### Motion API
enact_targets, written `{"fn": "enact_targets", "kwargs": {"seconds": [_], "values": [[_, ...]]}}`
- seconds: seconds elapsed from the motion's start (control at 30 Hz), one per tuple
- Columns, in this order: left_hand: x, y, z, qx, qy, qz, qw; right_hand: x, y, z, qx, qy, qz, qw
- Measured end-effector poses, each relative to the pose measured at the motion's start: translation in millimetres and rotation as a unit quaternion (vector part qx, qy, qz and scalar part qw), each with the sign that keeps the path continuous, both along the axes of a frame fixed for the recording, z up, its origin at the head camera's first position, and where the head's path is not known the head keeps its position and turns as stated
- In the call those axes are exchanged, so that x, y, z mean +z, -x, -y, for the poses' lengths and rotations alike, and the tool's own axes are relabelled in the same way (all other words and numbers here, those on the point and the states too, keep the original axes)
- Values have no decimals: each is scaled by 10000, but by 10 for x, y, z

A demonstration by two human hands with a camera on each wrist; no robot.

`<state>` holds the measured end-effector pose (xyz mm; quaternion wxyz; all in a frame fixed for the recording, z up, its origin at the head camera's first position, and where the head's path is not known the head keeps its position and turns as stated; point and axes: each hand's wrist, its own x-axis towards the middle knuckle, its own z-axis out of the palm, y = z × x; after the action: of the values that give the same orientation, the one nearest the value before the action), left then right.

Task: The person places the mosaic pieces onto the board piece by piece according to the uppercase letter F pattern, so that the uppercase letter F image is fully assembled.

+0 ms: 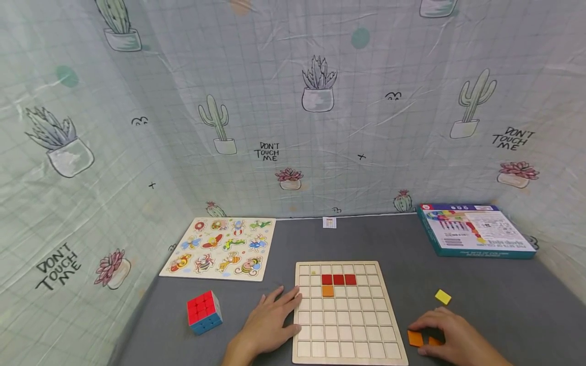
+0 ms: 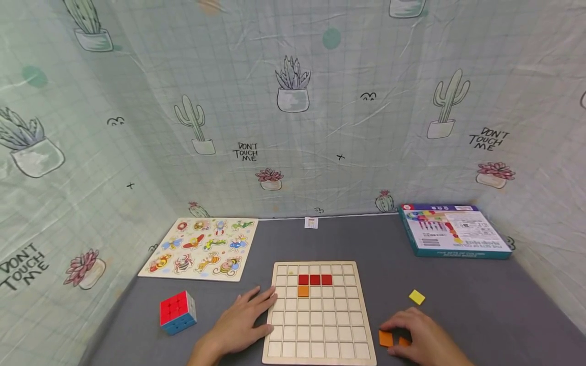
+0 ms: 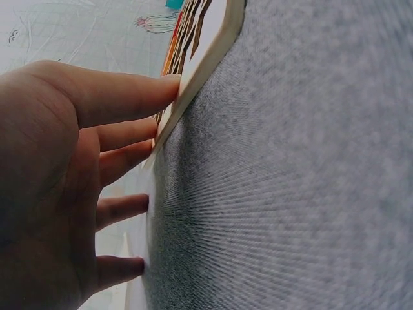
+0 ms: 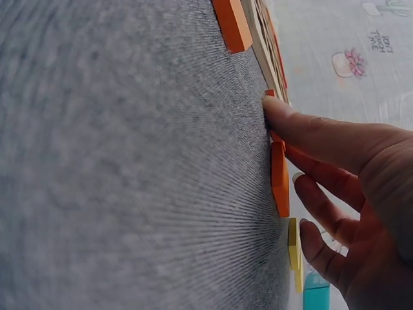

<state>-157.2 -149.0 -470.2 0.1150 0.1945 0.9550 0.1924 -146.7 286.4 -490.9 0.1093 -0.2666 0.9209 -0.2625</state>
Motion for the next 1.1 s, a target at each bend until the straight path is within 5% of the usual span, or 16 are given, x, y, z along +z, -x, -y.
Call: {"fn": "enact_targets", "kwargs": {"seconds": [0.27, 0.6, 1.1], "values": [[3, -8, 2, 9, -47, 2, 10000, 75, 11, 56, -226, 230, 215, 9992], [-10, -8, 3, 27, -69, -39, 10000, 249, 46, 423, -370, 1663, -534, 9839], [-9, -10, 3, 32, -47, -33, 10000, 390, 233, 1075, -265, 2138, -458, 9755]]}}
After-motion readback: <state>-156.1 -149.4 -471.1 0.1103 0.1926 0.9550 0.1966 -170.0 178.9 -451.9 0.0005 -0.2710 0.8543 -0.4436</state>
